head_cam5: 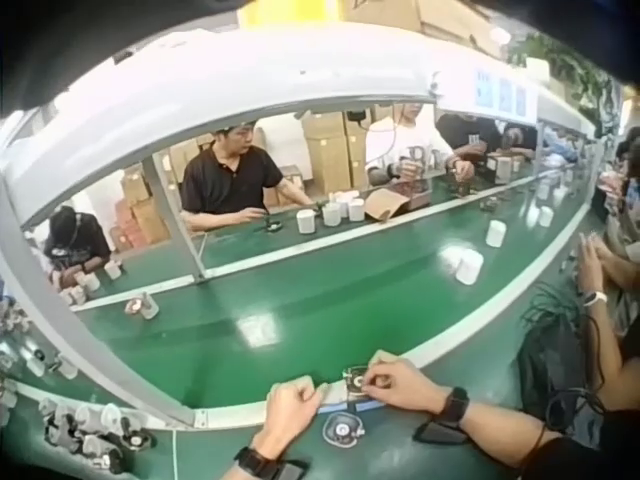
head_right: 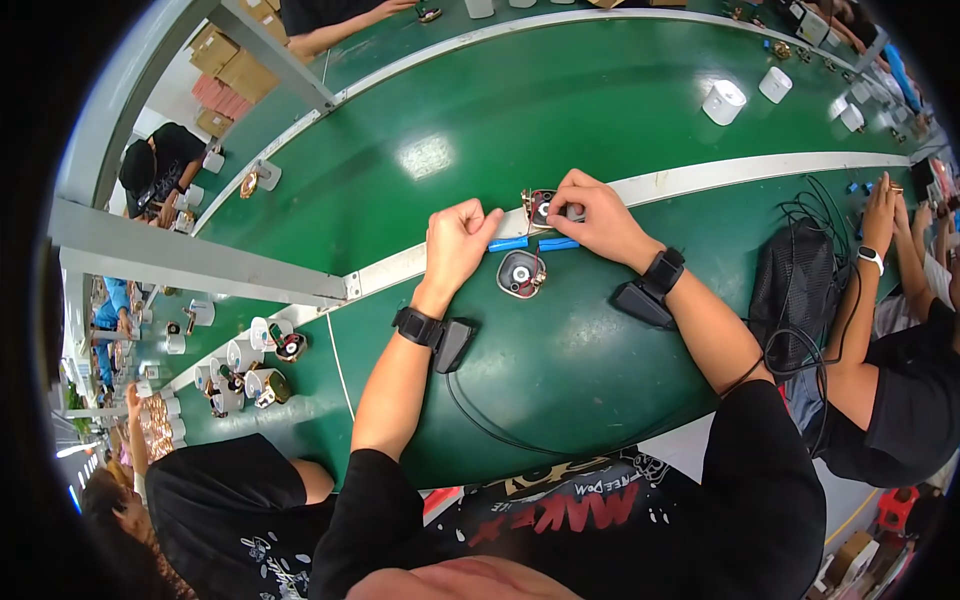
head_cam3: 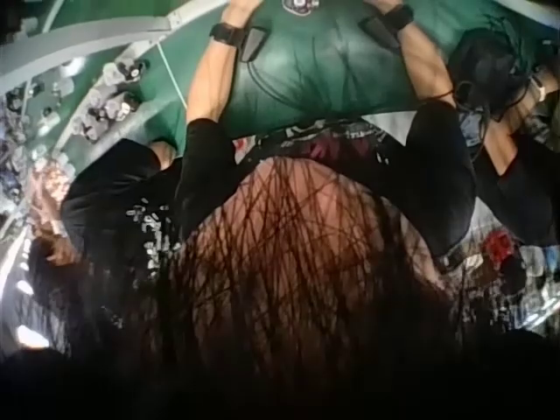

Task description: The person assembles electronic devices by picking up a white housing and a speaker component with a battery attached. They insert the battery into the housing, fit the speaker on top, and place the assembled unit back onto the conveyor belt.

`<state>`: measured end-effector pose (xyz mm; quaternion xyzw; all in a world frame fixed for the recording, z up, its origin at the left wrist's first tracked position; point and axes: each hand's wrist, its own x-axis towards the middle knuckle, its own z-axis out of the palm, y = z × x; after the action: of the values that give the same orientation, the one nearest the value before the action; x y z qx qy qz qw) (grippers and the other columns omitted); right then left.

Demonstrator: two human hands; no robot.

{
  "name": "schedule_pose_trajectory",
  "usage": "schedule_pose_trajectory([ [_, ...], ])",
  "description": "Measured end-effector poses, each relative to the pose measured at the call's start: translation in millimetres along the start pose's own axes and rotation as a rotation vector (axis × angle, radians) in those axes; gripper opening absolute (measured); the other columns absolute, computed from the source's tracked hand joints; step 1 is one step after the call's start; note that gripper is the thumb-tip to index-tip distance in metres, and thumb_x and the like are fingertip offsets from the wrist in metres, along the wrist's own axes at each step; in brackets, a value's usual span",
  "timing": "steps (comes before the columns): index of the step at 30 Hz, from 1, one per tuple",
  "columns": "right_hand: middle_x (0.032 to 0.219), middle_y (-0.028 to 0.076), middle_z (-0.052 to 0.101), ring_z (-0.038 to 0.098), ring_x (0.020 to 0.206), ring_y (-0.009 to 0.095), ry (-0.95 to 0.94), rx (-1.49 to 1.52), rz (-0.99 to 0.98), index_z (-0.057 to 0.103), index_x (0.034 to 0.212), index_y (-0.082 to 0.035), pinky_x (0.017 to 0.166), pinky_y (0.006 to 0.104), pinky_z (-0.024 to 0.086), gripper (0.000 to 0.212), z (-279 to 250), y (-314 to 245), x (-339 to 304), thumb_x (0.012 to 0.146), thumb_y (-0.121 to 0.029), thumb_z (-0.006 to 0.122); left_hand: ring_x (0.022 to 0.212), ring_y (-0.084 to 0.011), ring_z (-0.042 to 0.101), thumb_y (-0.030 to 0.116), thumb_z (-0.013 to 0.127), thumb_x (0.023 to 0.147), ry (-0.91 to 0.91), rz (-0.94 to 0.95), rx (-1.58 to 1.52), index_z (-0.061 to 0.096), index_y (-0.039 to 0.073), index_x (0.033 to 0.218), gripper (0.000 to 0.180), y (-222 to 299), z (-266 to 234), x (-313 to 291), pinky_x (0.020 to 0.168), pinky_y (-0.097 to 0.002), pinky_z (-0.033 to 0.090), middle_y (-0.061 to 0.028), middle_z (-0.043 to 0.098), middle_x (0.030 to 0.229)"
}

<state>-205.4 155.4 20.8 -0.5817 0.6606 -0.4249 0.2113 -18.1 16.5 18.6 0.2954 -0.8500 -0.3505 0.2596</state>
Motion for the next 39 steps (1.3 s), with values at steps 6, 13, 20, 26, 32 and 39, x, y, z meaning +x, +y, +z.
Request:
schedule_pose_trajectory([
  [6,0.086,0.004,0.053,0.052,0.077,0.015,0.065,0.004,-0.032,0.065,0.085,-0.003,0.068,0.0282,0.043,0.007,5.1,11.1,3.0,0.081,-0.006,0.07,0.058,-0.0236,0.056,0.026,0.076,0.078,-0.141,0.134,-0.002,0.055,0.006,0.069,0.03,11.1,-5.2,-2.8,0.054,-0.0363,0.043,-0.0035,0.055,0.064],
  [13,0.086,0.005,0.055,0.053,0.072,0.016,0.126,-0.024,-0.062,0.066,0.084,-0.004,0.066,0.0297,0.045,0.008,0.1,14.4,-1.0,0.08,-0.01,0.07,0.064,-0.0202,0.058,0.027,0.076,0.078,-0.187,0.141,0.076,0.065,0.008,0.079,0.022,14.3,1.2,-2.4,0.058,-0.0342,0.044,-0.001,0.06,0.073],
  [20,0.088,0.004,0.054,0.054,0.078,0.015,0.102,0.0,-0.065,0.064,0.085,-0.002,0.069,0.0288,0.045,0.006,1.1,15.5,6.3,0.083,-0.007,0.068,0.061,-0.0167,0.054,0.02,0.069,0.081,-0.122,0.136,0.057,0.067,0.008,0.081,0.013,9.0,2.1,2.6,0.058,-0.0317,0.042,-0.0014,0.06,0.072],
  [26,0.088,0.005,0.055,0.055,0.076,0.016,0.112,-0.008,-0.07,0.064,0.085,-0.002,0.068,0.03,0.045,0.007,2.4,16.7,4.3,0.083,-0.008,0.067,0.063,-0.0193,0.059,0.015,0.062,0.079,-0.141,0.106,0.091,0.067,0.009,0.08,0.008,9.8,2.2,2.0,0.059,-0.0331,0.045,-0.0023,0.061,0.073],
  [32,0.088,0.006,0.056,0.054,0.071,0.017,0.109,-0.018,-0.072,0.064,0.084,-0.003,0.066,0.0313,0.046,0.006,2.5,16.8,0.3,0.081,-0.008,0.067,0.058,-0.0159,0.054,0.014,0.062,0.078,-0.123,0.09,0.068,0.068,0.009,0.082,0.008,7.5,6.7,0.3,0.057,-0.0303,0.043,-0.0017,0.06,0.071],
  [39,0.089,0.006,0.056,0.055,0.075,0.016,0.13,-0.014,-0.063,0.064,0.086,-0.002,0.067,0.0295,0.045,0.005,2.9,14.3,1.8,0.083,-0.006,0.066,0.057,-0.0136,0.051,0.013,0.068,0.076,-0.206,0.167,0.072,0.068,0.009,0.085,0.01,10.6,-1.7,0.1,0.056,-0.0286,0.042,0.0,0.058,0.073],
])
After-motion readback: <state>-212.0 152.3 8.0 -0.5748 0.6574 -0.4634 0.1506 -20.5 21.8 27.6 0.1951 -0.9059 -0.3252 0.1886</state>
